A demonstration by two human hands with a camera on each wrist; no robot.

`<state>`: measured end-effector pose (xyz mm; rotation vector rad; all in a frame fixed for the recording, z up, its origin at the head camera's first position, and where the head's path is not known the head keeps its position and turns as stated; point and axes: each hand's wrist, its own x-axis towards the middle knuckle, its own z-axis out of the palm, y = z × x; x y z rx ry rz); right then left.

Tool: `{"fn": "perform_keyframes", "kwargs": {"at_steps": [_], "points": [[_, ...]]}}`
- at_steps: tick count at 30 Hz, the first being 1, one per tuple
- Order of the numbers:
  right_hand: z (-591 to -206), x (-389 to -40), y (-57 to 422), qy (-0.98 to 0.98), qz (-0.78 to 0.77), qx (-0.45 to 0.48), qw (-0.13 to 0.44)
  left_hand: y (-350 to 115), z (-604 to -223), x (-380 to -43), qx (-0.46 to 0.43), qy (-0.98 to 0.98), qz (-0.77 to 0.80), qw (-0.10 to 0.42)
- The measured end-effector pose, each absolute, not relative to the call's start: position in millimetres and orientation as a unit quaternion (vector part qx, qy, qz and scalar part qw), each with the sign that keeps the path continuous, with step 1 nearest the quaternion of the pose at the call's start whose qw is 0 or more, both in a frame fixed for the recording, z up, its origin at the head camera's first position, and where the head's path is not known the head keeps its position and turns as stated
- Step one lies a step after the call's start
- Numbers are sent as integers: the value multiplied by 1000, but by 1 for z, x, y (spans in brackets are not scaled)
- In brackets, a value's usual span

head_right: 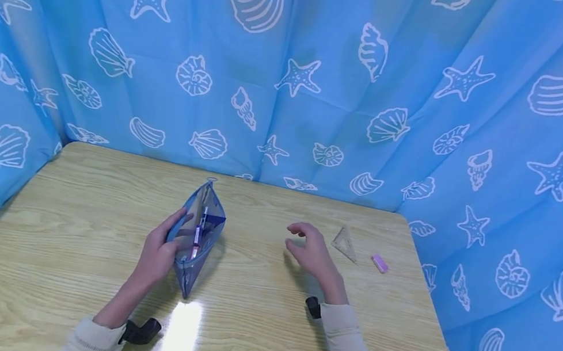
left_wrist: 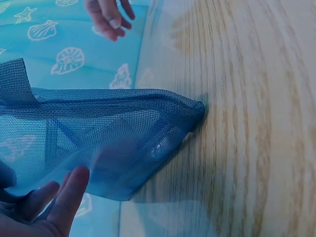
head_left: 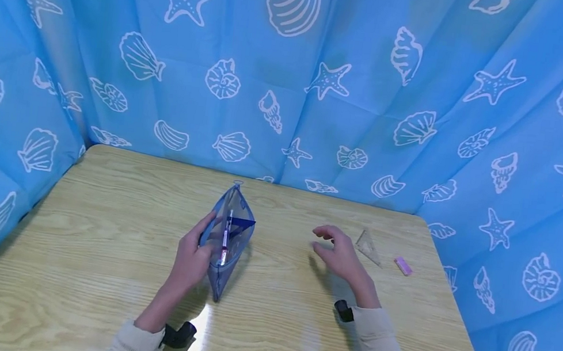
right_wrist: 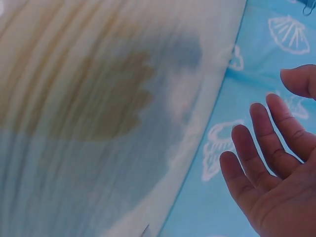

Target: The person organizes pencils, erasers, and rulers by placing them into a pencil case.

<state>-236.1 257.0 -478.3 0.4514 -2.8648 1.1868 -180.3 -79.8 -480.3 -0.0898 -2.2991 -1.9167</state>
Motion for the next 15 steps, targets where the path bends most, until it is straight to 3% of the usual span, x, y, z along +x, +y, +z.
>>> {"fn": "perform_keyframes", "kwargs": {"at_steps": [15], "points": [[-485, -245, 320, -928, 365, 70, 30, -79, -478, -179, -23, -751, -656, 68]]}}
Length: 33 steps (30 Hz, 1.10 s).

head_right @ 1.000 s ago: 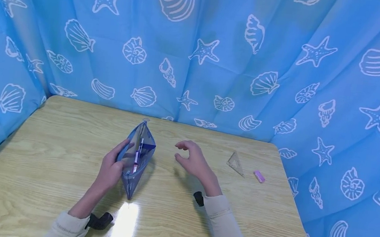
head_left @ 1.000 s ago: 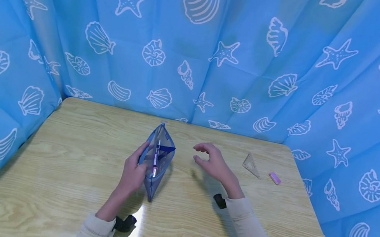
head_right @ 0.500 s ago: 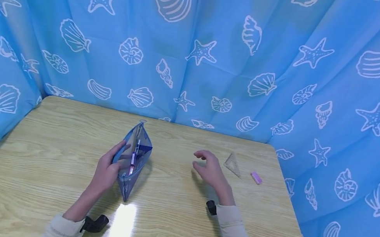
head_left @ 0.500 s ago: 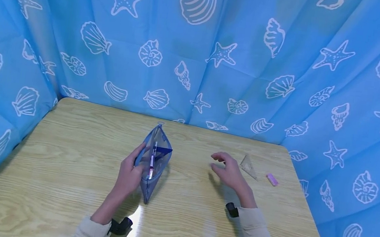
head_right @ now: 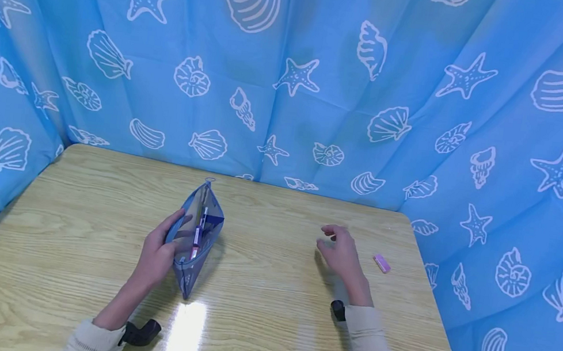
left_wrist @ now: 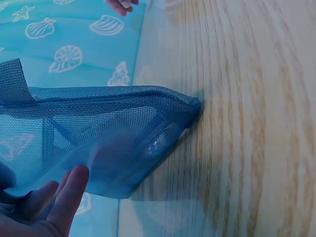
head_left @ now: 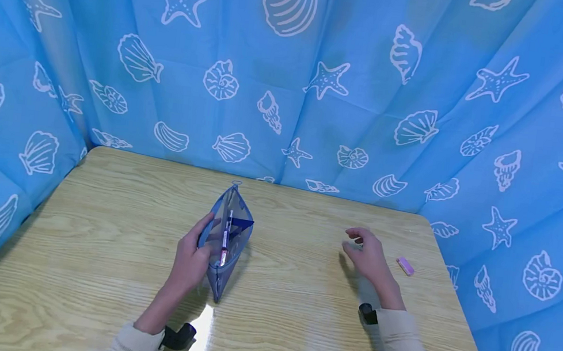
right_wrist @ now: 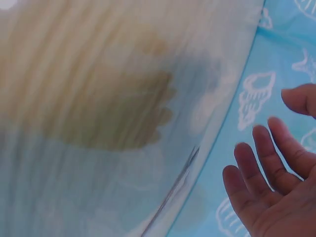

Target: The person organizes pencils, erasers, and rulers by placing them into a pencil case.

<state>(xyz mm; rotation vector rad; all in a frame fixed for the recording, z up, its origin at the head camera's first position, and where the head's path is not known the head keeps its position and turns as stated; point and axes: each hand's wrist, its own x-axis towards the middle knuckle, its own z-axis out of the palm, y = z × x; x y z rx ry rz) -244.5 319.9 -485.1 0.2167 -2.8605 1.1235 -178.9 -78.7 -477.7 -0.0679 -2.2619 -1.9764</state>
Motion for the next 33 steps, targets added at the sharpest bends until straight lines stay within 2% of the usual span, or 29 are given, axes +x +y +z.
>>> {"fn": "perform_keyframes", "kwargs": {"at_steps": [8, 12, 20, 33], "points": [[-483, -257, 349, -934, 353, -11, 57, -80, -479, -177, -27, -747, -661, 67], [-480, -263, 359, -942, 331, -44, 26, -79, -479, -179, -32, -744, -664, 70], [-482, -274, 365, -964, 244, -72, -76, -78, -479, -178, -26, -754, -652, 72], [-479, -285, 364, -957, 245, -88, -125, -80, -478, -180, -30, -760, -646, 71]]}}
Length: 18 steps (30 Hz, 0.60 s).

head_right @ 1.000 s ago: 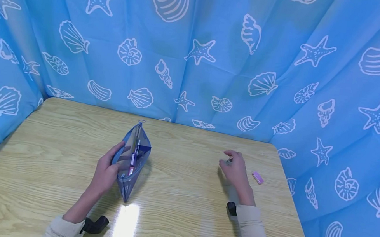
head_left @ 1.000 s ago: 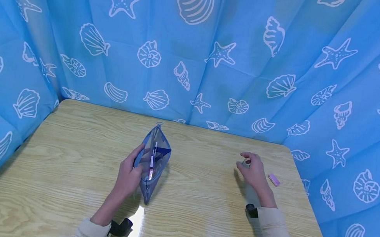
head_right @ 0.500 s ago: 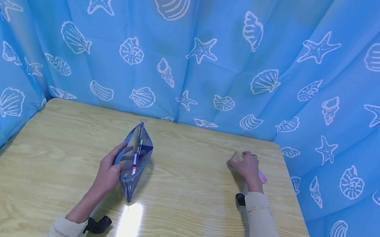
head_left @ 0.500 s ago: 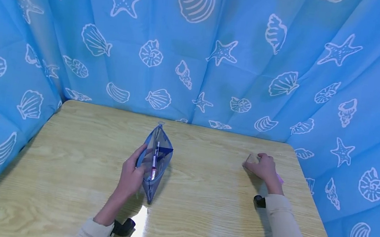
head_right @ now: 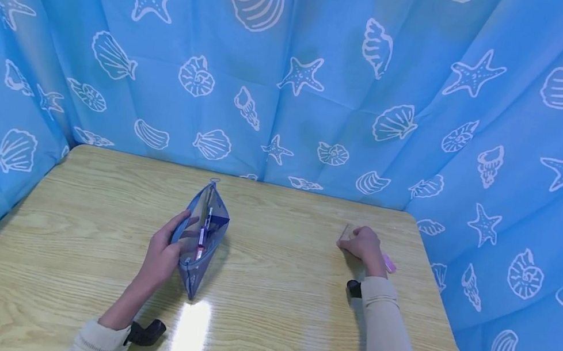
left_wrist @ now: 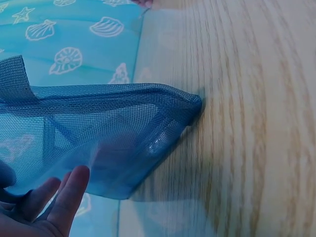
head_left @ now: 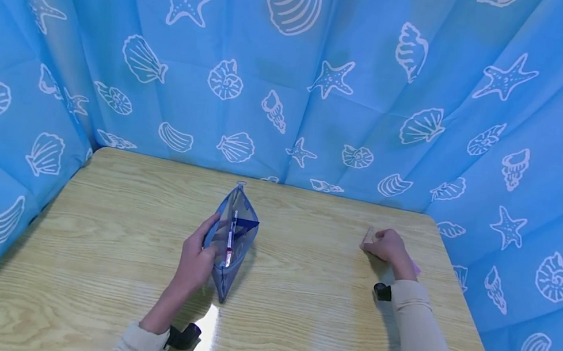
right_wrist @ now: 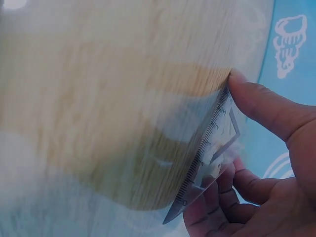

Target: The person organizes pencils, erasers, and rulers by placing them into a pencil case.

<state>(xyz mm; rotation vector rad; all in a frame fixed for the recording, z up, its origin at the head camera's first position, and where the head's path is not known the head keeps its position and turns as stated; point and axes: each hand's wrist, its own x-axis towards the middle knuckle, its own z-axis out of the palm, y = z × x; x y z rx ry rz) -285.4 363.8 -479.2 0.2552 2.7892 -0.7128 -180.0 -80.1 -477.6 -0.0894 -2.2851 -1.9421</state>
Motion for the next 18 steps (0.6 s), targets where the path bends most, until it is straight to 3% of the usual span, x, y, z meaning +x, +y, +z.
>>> {"fn": "perform_keyframes", "kwargs": {"at_steps": [18], "points": [[-471, -274, 359, 950, -294, 75, 72, -78, -477, -179, -30, -746, -662, 60]]}}
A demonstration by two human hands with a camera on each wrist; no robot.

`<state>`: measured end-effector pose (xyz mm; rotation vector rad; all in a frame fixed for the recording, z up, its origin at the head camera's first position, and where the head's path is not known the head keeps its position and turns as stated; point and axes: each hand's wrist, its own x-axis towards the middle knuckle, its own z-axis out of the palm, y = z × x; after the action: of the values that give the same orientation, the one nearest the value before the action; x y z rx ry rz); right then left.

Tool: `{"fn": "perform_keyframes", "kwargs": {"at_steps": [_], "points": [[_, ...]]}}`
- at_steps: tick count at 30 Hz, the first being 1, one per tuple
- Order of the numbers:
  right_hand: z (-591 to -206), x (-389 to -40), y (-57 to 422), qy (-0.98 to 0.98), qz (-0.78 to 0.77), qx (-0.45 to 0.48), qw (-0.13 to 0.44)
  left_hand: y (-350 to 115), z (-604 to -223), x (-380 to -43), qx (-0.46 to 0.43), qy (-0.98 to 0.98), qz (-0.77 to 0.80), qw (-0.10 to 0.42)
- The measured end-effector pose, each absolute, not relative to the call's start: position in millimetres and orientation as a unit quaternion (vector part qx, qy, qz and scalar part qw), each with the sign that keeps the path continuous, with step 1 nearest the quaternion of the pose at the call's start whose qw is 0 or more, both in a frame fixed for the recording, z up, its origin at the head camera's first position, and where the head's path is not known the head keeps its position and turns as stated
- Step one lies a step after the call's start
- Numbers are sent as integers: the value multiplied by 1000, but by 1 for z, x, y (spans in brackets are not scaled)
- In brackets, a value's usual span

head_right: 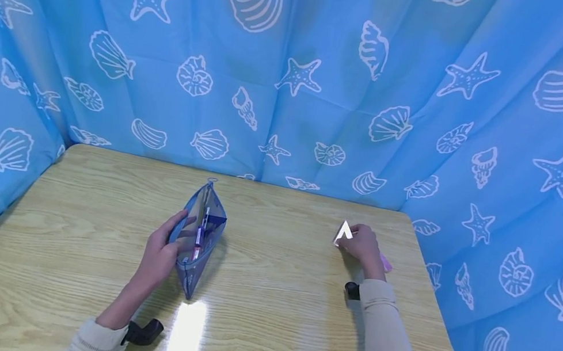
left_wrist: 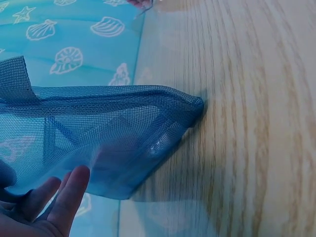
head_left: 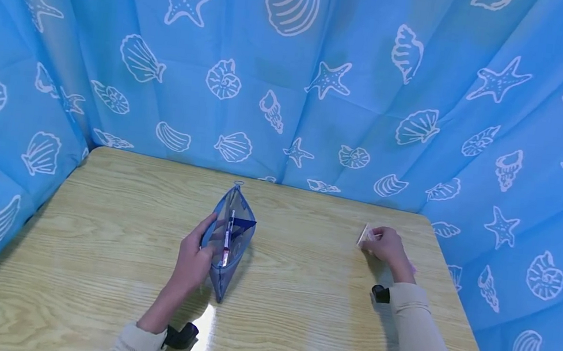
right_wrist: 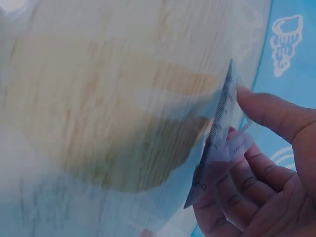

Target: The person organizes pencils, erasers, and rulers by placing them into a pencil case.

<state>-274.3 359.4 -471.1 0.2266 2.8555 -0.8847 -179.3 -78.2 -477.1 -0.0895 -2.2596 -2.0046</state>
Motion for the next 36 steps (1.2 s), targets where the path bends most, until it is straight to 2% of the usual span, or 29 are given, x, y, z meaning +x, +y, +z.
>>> {"fn": "perform_keyframes", "kwargs": {"at_steps": [13, 36], "points": [[-476, -278, 363, 927, -350, 91, 97, -79, -477, -178, -30, -752, -655, 70], [-468, -258, 359, 890, -432, 90, 111, -78, -477, -181, -33, -763, -642, 66]]}}
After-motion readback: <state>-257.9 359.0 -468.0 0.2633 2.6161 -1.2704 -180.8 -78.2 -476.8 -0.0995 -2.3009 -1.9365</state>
